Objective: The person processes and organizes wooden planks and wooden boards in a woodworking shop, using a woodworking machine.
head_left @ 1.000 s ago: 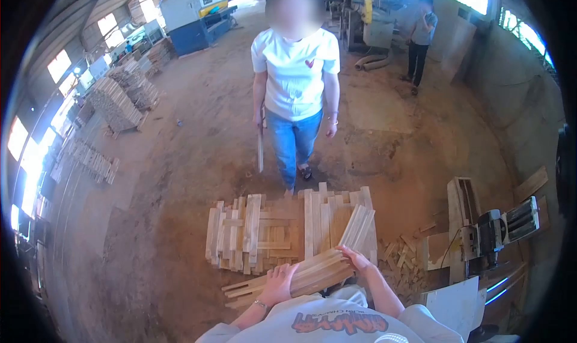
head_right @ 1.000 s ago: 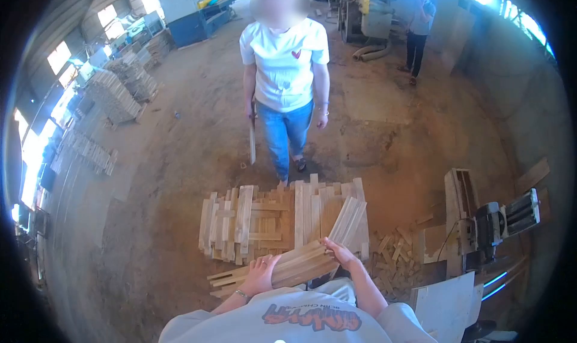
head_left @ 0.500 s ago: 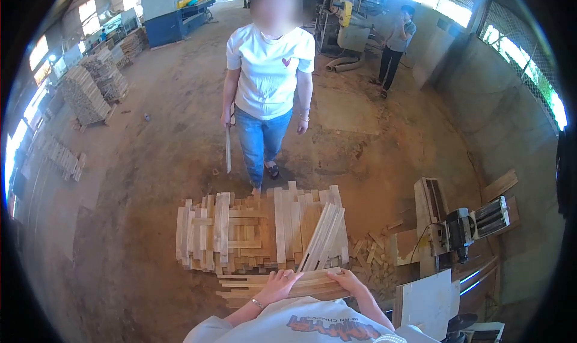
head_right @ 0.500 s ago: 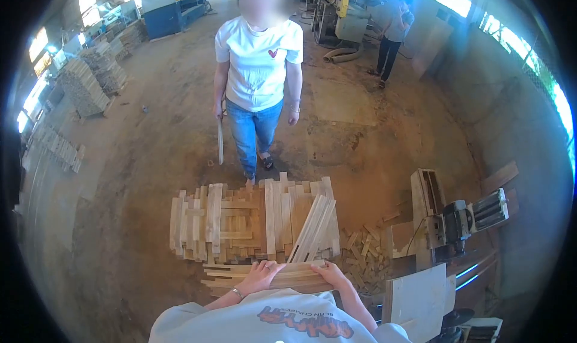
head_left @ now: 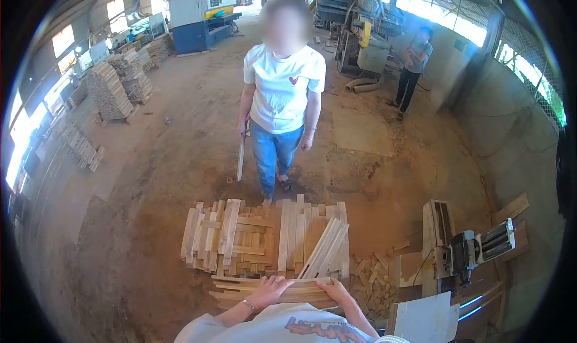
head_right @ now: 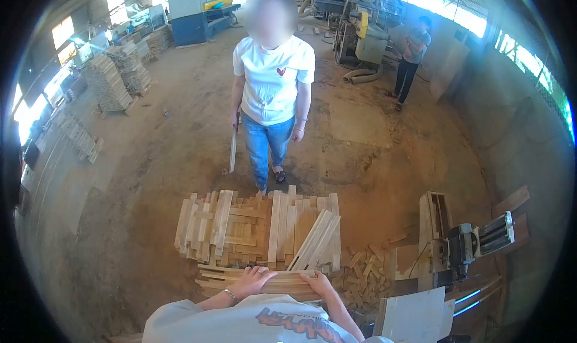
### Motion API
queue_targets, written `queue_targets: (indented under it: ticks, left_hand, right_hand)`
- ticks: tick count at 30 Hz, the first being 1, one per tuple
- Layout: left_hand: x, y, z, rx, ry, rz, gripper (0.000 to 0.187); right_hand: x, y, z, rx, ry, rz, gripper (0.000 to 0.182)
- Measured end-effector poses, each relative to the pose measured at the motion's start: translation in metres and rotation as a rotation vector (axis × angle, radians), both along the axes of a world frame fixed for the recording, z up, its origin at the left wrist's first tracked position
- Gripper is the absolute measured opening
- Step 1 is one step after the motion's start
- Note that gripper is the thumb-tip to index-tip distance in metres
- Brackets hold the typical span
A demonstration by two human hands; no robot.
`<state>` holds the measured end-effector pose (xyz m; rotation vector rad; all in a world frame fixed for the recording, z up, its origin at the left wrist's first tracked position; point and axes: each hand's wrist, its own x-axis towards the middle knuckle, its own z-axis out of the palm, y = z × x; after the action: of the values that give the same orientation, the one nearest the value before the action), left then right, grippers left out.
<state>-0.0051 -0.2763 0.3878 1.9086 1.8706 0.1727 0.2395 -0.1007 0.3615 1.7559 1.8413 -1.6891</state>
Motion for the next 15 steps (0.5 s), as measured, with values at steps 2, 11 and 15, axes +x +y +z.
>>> queue_targets:
  ticks: [2,11,15]
  left_hand:
    - [0.009,0.004,0.006,0.044,0.002,-0.012,0.066]
    - [0.061,0.01,0.023,-0.068,0.008,-0.108,0.06]
    - [0.064,0.01,0.005,-0.239,0.009,-0.063,0.062]
  right_hand:
    - [0.01,-0.001,-0.004,-0.019,0.025,-0.05,0.104]
    - [0.075,-0.016,0.009,-0.241,0.249,-0.272,0.07]
    - [0.079,-0.012,-0.013,-0.182,0.189,-0.152,0.07]
